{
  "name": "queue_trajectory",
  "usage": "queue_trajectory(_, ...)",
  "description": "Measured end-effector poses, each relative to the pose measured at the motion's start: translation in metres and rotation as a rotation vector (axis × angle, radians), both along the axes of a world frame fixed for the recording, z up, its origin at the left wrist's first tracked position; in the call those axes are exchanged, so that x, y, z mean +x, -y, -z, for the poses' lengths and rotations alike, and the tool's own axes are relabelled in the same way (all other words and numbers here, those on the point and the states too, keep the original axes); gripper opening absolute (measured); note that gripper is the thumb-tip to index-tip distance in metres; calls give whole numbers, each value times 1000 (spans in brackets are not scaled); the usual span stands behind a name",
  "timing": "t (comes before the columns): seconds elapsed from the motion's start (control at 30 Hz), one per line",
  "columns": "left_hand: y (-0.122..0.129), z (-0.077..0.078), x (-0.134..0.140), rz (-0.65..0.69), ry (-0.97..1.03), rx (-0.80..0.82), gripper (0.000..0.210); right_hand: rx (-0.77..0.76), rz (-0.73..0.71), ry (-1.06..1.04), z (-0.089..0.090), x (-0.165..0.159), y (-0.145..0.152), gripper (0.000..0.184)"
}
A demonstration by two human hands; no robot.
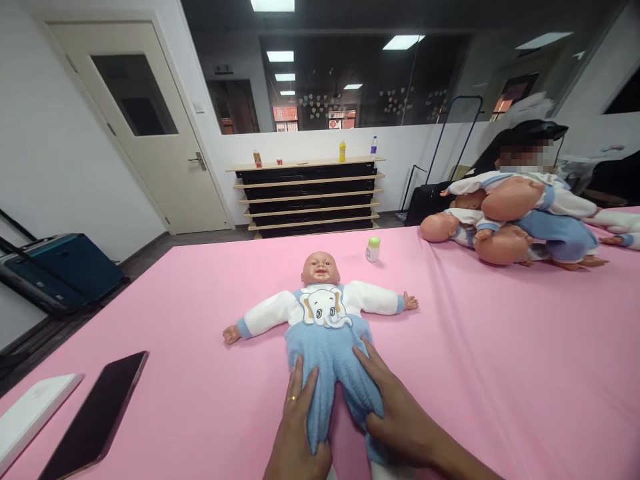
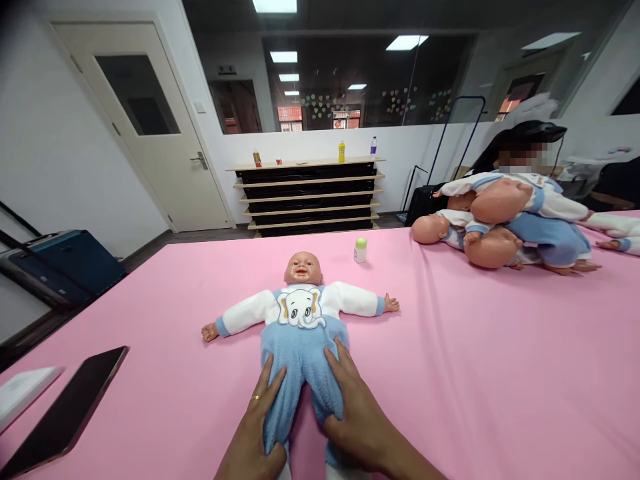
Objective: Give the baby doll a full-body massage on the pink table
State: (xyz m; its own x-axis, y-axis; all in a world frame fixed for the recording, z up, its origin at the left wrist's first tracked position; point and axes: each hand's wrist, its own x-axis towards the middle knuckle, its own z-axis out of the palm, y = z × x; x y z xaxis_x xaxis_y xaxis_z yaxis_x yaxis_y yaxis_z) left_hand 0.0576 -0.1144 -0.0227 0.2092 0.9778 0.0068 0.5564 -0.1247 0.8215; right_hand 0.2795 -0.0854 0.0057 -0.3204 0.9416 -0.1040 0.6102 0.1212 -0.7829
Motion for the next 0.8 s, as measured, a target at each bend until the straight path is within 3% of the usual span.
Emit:
queue_trajectory(0.2,4,-7,-1,48,-46,-32,99,10,-14,31,-2,-5,2,99)
queue_trajectory(0.37,11,-10,0,-16,-55,28,80,100,41,0,4,-8,5,85)
queue_trajectory(0.6,10,-4,-3,-243,62,149,61,186,233,-188,11,-2,-1,68)
queue_trajectory(0.7,2,-7,0,-254,79,195,57,183,314,-262,9,0,-2,65)
queue_trajectory(0.8,-13,-20,4,-230,83,246,55,162,375,-301,5,1,-1,65)
